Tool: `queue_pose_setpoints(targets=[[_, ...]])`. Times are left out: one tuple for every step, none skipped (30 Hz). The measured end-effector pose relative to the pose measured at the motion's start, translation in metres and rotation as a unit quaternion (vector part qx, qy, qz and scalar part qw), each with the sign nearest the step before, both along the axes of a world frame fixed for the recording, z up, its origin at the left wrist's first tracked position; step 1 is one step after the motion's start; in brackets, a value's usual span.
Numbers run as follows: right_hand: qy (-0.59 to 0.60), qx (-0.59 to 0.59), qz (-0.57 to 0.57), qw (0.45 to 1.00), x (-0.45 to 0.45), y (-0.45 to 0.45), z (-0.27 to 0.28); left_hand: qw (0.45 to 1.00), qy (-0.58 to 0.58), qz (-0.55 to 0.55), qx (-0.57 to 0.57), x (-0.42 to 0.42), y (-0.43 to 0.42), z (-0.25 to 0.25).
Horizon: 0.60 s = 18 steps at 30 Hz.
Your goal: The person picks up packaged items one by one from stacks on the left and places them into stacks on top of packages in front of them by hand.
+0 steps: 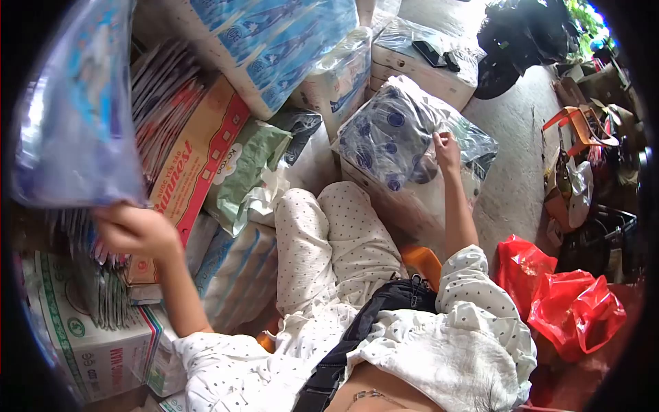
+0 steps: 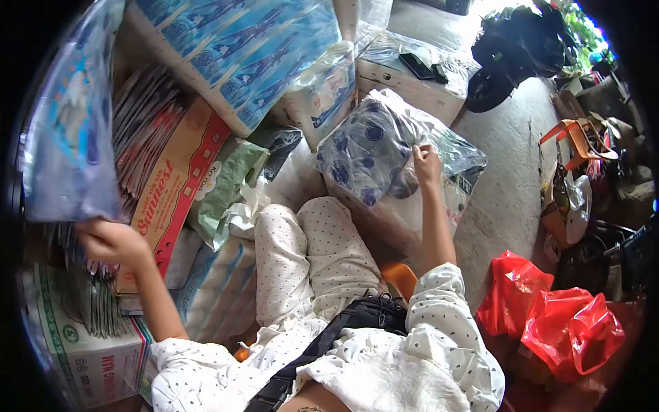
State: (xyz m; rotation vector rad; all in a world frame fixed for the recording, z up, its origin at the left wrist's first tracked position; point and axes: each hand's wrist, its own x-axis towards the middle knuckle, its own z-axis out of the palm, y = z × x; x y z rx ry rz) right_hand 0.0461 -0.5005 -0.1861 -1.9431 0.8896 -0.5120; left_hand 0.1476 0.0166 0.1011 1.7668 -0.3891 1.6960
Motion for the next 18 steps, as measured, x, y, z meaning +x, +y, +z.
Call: queue_pose_setpoints(targets=[[-0.033, 0.025, -0.012, 0.999, -0.002, 0.001, -0.007, 0.999, -0.031, 0.007, 0.035, 0.001, -0.014, -0.017], [-0.067, 0.050, -0.025, 0.996, -0.003, 0.001, -0.014, 0.990, -0.055, -0.054, 0.117, 0.019, 0.005, -0.060], [-0.101, 0.074, -0.037, 0.991, -0.003, 0.003, -0.017, 0.976, -0.181, -0.012, 0.123, 0.015, -0.039, -0.049], [-0.125, 0.211, 0.021, 0.969, -0.010, 0.026, 0.013, 0.922, 0.023, -0.270, 0.275, 0.013, -0.033, -0.071], [-0.147, 0.343, 0.079, 0.924, -0.020, 0.060, 0.060, 0.915, -0.002, -0.249, 0.316, -0.006, -0.068, -0.052], [-0.211, 0.441, 0.189, 0.852, -0.027, 0.077, 0.084, 0.893, -0.032, -0.242, 0.378, -0.007, -0.087, -0.057], [-0.268, 0.524, 0.295, 0.752, -0.034, 0.093, 0.103, 0.875, -0.033, -0.249, 0.413, -0.007, -0.102, -0.072], [-0.269, 0.523, 0.292, 0.754, -0.040, 0.115, 0.126, 0.856, -0.034, -0.256, 0.447, -0.006, -0.115, -0.091], [-0.294, 0.569, 0.204, 0.741, -0.047, 0.138, 0.148, 0.834, -0.046, -0.243, 0.493, -0.007, -0.129, -0.106], [-0.316, 0.608, 0.114, 0.719, -0.051, 0.149, 0.157, 0.809, -0.058, -0.229, 0.537, -0.009, -0.140, -0.120], [-0.331, 0.607, 0.131, 0.711, -0.054, 0.143, 0.142, 0.776, -0.047, -0.192, 0.598, -0.014, -0.146, -0.132], [-0.300, 0.570, 0.115, 0.756, -0.056, 0.135, 0.130, 0.772, -0.032, -0.222, 0.594, -0.016, -0.154, -0.145], [-0.268, 0.530, 0.099, 0.799, -0.056, 0.129, 0.122, 0.768, -0.018, -0.251, 0.589, -0.016, -0.161, -0.157], [-0.268, 0.528, 0.098, 0.799, -0.054, 0.125, 0.116, 0.768, -0.019, -0.251, 0.588, -0.015, -0.167, -0.169], [-0.277, 0.537, 0.087, 0.792, -0.050, 0.121, 0.112, 0.775, 0.040, -0.271, 0.569, -0.014, -0.172, -0.179], [-0.286, 0.546, 0.076, 0.784, -0.044, 0.116, 0.107, 0.780, 0.099, -0.289, 0.546, -0.013, -0.176, -0.181], [-0.286, 0.546, 0.079, 0.784, -0.037, 0.107, 0.095, 0.781, 0.098, -0.287, 0.546, -0.014, -0.178, -0.184], [-0.284, 0.521, 0.076, 0.801, -0.028, 0.094, 0.077, 0.794, 0.166, -0.308, 0.497, -0.017, -0.179, -0.186]])
